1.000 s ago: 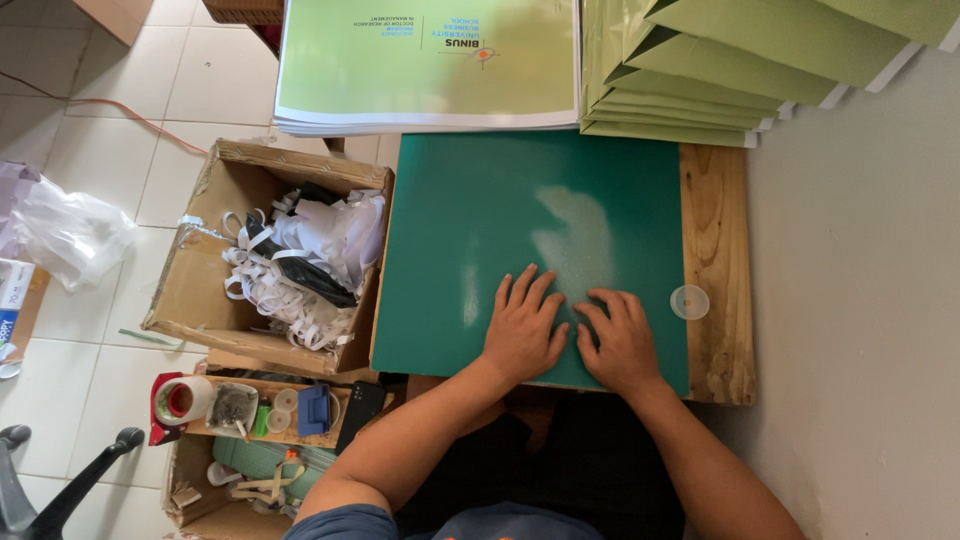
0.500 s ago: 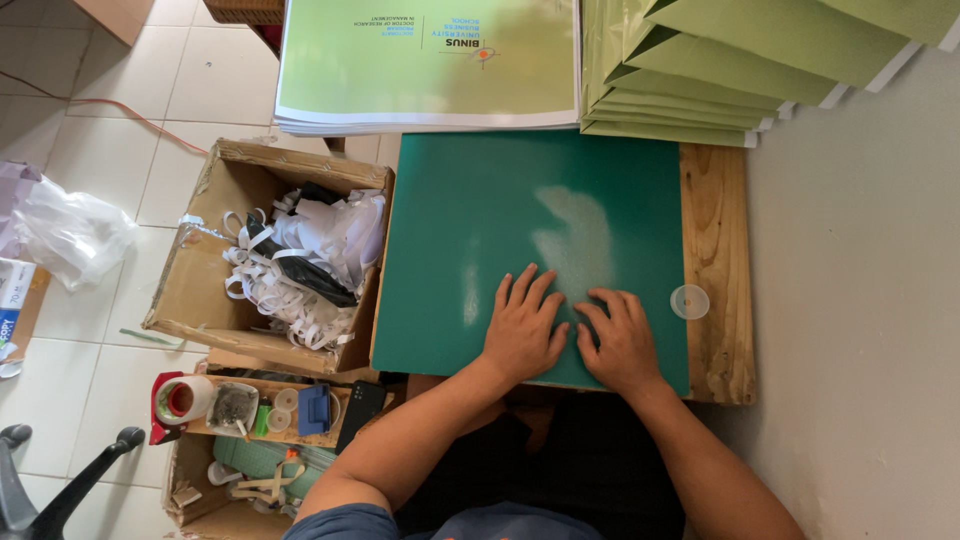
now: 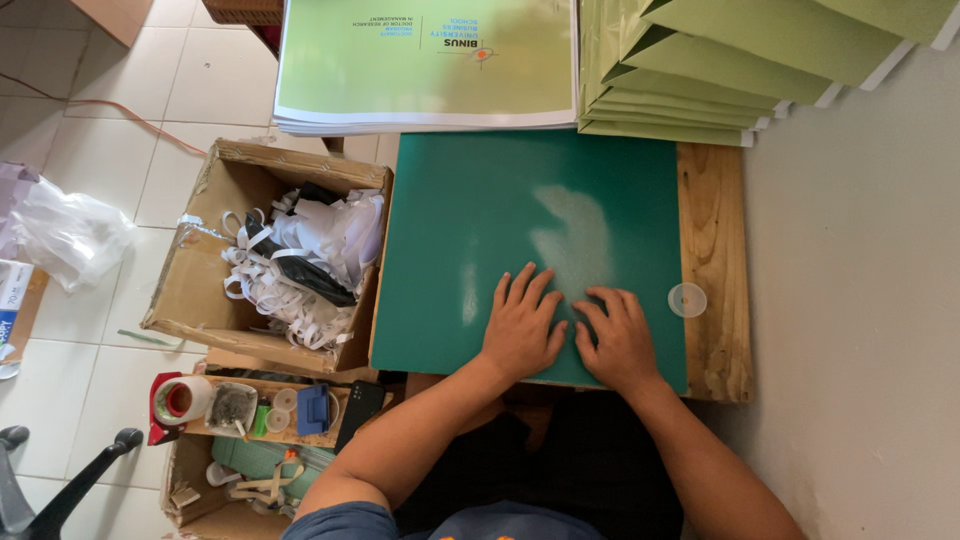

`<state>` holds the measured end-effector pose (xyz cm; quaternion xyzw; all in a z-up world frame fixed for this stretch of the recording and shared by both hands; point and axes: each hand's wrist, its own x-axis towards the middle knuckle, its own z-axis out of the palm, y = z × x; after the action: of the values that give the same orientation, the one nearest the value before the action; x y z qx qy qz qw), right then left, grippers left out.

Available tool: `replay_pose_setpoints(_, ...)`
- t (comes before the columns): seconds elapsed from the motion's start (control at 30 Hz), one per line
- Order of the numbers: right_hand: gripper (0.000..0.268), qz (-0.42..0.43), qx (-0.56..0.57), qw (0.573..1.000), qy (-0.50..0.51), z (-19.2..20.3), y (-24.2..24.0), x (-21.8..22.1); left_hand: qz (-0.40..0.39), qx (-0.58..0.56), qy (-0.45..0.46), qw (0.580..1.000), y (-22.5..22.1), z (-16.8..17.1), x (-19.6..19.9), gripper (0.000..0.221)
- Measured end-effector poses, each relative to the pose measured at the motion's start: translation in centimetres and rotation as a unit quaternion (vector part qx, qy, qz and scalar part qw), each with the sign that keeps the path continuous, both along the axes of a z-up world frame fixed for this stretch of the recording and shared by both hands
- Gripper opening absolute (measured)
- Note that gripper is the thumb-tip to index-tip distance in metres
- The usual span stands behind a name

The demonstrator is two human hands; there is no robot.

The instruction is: The person folds paper sheets into bags by pressing and creasing the sides, edges, and bottom flaps by hand.

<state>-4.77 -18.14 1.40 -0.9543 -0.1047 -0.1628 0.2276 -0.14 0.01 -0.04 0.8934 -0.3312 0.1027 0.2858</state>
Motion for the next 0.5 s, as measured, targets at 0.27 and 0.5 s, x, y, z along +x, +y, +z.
replay_pose_setpoints(0.27, 0.028, -0.002, -0.004, 1.000, 0.014, -0.10, 0.01, -0.08, -0.002, 0.010, 0.002, 1.000, 0.00, 0.01, -0.01, 0.041)
replay_pose_setpoints(0.5, 0.028, -0.001, 0.002, 1.000, 0.006, 0.01, 0.07, -0.18, -0.001, -0.007, -0.003, 1.000, 0.03, -0.06, -0.10, 0.040)
